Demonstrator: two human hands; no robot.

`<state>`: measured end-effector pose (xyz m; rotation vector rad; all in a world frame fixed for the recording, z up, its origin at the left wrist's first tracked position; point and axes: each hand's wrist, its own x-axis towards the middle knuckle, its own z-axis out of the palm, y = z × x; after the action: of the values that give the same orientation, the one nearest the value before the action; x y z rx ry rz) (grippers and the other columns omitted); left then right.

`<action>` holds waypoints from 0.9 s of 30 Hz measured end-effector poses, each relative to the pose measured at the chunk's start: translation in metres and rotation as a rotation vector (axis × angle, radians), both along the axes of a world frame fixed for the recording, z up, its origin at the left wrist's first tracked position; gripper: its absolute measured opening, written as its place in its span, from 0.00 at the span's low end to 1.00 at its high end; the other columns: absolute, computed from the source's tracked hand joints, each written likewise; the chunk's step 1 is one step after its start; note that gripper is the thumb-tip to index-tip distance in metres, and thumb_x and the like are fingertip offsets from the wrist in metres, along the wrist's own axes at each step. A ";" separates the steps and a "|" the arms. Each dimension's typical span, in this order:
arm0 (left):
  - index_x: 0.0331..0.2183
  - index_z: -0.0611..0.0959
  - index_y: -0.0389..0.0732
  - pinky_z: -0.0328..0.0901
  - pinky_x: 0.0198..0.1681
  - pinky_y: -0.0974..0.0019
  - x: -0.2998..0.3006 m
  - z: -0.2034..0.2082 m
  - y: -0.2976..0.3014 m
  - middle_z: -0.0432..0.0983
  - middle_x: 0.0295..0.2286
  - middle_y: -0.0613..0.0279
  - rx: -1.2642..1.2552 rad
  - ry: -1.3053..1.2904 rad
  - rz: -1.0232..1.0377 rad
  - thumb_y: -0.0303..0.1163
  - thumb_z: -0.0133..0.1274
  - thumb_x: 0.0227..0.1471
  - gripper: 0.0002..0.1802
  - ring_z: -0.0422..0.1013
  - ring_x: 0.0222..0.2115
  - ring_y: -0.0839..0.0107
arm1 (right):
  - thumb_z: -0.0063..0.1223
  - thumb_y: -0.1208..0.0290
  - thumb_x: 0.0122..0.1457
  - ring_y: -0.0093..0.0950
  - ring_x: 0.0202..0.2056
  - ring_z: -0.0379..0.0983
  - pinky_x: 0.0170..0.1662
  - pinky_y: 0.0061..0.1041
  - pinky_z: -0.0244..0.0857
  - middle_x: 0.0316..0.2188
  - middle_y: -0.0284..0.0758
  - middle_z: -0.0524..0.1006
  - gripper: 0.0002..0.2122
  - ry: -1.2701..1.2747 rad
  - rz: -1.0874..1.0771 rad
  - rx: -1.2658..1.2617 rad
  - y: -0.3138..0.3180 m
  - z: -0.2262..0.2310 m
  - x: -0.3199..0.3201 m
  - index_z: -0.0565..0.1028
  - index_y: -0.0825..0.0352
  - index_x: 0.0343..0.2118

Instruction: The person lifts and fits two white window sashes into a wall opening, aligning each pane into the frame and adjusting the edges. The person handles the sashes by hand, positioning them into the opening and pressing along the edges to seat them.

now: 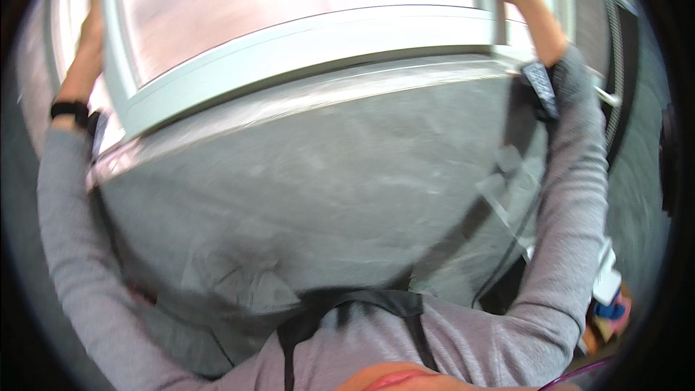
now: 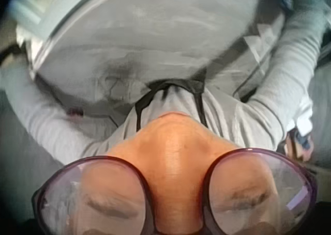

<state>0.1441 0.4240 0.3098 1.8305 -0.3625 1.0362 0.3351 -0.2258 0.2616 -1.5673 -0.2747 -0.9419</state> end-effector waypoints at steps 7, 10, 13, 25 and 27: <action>0.64 0.60 0.47 0.58 0.62 0.65 0.002 -0.025 -0.011 0.59 0.61 0.58 -0.021 0.128 -0.083 0.63 0.32 0.61 0.39 0.55 0.62 0.66 | 0.44 0.31 0.55 0.48 0.65 0.51 0.66 0.43 0.47 0.63 0.56 0.57 0.48 -0.039 -0.011 -0.019 0.022 -0.002 -0.018 0.60 0.78 0.61; 0.66 0.53 0.50 0.56 0.64 0.62 0.000 -0.058 -0.017 0.53 0.64 0.59 0.050 -0.146 0.298 0.66 0.34 0.59 0.44 0.55 0.63 0.65 | 0.44 0.31 0.55 0.47 0.63 0.55 0.65 0.43 0.50 0.63 0.55 0.59 0.48 -0.002 0.016 -0.040 0.030 0.000 -0.023 0.61 0.79 0.61; 0.67 0.49 0.50 0.53 0.65 0.61 0.003 -0.066 -0.017 0.45 0.66 0.60 0.164 -0.280 0.456 0.66 0.33 0.60 0.44 0.46 0.66 0.65 | 0.44 0.30 0.54 0.45 0.58 0.61 0.61 0.45 0.54 0.58 0.55 0.65 0.48 0.015 -0.041 -0.008 0.029 0.001 -0.027 0.64 0.79 0.59; 0.67 0.51 0.53 0.46 0.68 0.59 0.022 -0.062 0.021 0.45 0.66 0.63 0.116 -0.322 0.553 0.64 0.29 0.61 0.40 0.44 0.67 0.65 | 0.42 0.28 0.54 0.47 0.60 0.59 0.62 0.46 0.51 0.59 0.56 0.64 0.49 -0.016 -0.109 -0.039 0.054 0.013 -0.003 0.64 0.79 0.59; 0.67 0.51 0.54 0.45 0.68 0.59 0.029 -0.064 0.029 0.44 0.67 0.64 0.175 -0.325 0.524 0.62 0.27 0.62 0.38 0.44 0.67 0.65 | 0.42 0.28 0.54 0.47 0.60 0.59 0.62 0.46 0.52 0.59 0.55 0.64 0.49 -0.048 -0.130 -0.063 0.052 0.012 0.002 0.63 0.79 0.59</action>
<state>0.1733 0.4527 0.2461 1.9631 -0.1662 1.7205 0.3367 -0.1743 0.2731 -1.6376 -0.2407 -1.0819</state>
